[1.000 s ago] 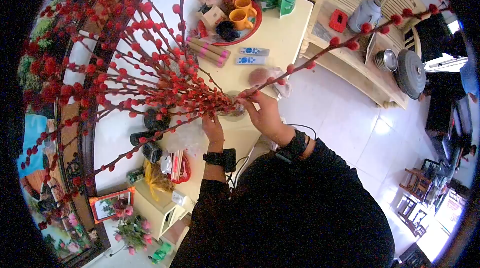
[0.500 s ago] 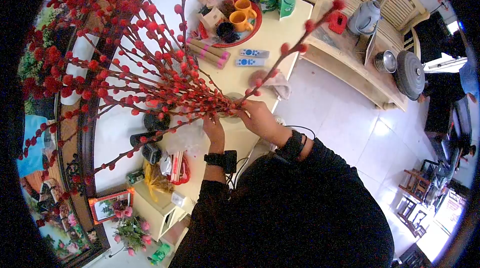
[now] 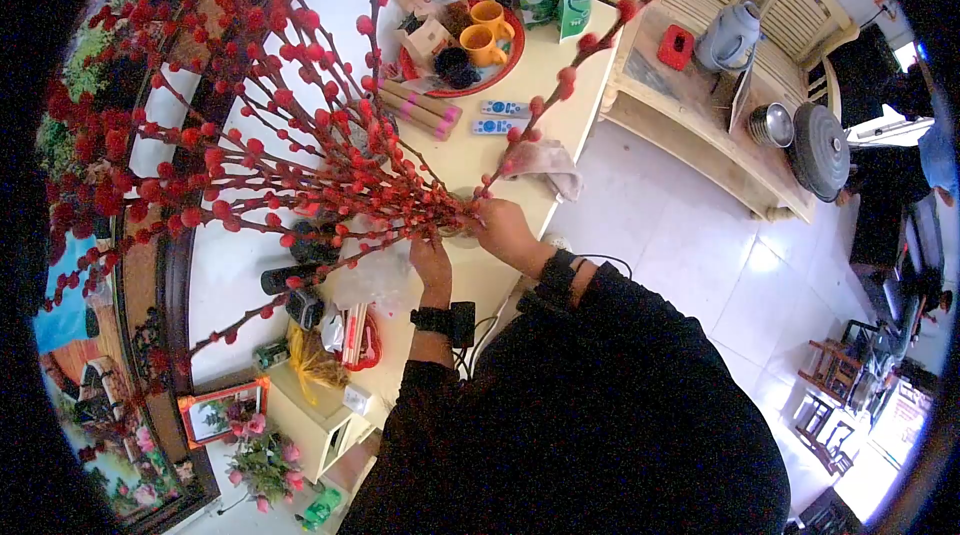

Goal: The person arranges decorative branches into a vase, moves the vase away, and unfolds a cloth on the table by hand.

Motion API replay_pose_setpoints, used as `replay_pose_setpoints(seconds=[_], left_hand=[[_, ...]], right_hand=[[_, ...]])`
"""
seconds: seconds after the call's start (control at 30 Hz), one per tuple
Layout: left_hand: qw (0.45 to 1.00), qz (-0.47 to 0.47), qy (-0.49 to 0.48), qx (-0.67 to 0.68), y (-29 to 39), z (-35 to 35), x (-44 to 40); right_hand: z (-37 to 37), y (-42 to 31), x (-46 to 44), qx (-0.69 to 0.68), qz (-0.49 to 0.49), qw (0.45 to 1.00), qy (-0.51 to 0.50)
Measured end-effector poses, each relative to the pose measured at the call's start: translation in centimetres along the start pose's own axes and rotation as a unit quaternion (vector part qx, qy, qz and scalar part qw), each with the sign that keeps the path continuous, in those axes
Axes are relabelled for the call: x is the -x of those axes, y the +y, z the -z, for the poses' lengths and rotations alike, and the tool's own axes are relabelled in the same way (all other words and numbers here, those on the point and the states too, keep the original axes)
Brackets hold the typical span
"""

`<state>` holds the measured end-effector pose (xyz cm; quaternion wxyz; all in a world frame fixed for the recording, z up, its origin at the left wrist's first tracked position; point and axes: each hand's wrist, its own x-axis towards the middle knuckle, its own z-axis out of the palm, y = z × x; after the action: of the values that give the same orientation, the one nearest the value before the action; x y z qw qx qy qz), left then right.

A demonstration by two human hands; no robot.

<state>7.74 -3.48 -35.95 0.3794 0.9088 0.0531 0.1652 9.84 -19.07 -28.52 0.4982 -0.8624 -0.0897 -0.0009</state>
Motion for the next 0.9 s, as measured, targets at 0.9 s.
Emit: replay_pose_setpoints(seconds=[0.9], left_hand=[[0.986,0.085,-0.097,-0.101,0.4,0.4,-1.4]], right_hand=[[-7.7,5.8,1.9,0.024,-0.029,0.999,-0.007]])
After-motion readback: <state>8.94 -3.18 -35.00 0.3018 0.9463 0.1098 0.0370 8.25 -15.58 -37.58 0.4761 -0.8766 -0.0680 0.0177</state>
